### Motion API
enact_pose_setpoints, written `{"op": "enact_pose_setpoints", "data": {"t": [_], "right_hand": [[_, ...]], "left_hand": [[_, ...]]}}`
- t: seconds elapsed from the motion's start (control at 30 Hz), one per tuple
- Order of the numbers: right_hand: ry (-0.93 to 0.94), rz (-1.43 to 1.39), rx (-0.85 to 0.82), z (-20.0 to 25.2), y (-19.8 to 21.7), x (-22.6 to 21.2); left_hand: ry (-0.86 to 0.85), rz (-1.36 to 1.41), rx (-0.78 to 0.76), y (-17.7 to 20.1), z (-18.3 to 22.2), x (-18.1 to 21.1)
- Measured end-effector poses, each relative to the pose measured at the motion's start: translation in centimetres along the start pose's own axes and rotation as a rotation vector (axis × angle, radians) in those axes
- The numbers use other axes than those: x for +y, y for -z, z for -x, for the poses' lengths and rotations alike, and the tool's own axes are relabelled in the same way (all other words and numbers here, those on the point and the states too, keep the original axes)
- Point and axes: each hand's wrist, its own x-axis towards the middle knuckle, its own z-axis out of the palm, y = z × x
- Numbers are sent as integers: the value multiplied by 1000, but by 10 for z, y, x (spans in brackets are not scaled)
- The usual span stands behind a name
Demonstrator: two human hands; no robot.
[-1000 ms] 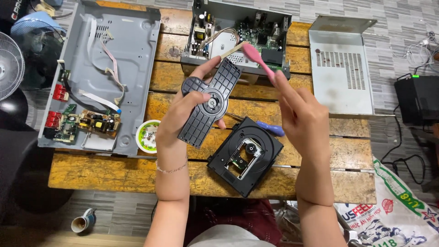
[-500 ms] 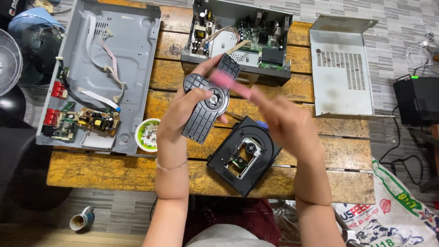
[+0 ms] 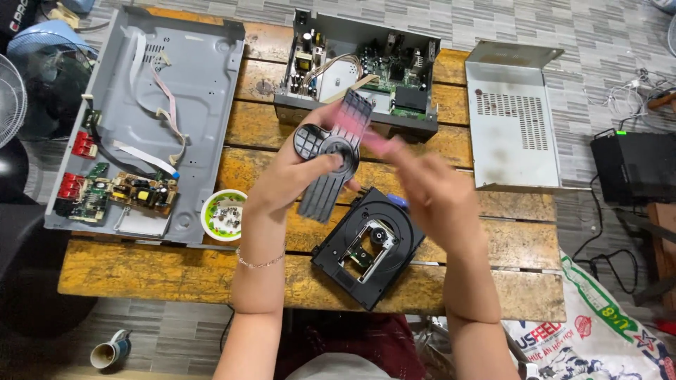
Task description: Cleaning a DVD drive component with a toothbrush and using a screwdriver on the mechanism
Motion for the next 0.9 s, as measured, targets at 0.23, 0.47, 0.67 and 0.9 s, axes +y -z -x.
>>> {"op": "enact_pose_setpoints", "data": {"t": [0.23,0.47,0.67,0.9], "right_hand": [[0,83,10,-4,-2,10],[21,29,-26,-3,-7,19],[37,-11,-102,-10,6,3],[12,-72,-120,-1,17,-6]], "left_hand": [[-4,-122,-99,35,-13,-51],[-9,-167,-53,34,-22,-41],[-3,-28,-80,20,-17,-37],[16,-25,-117,31,-25,-47]]}}
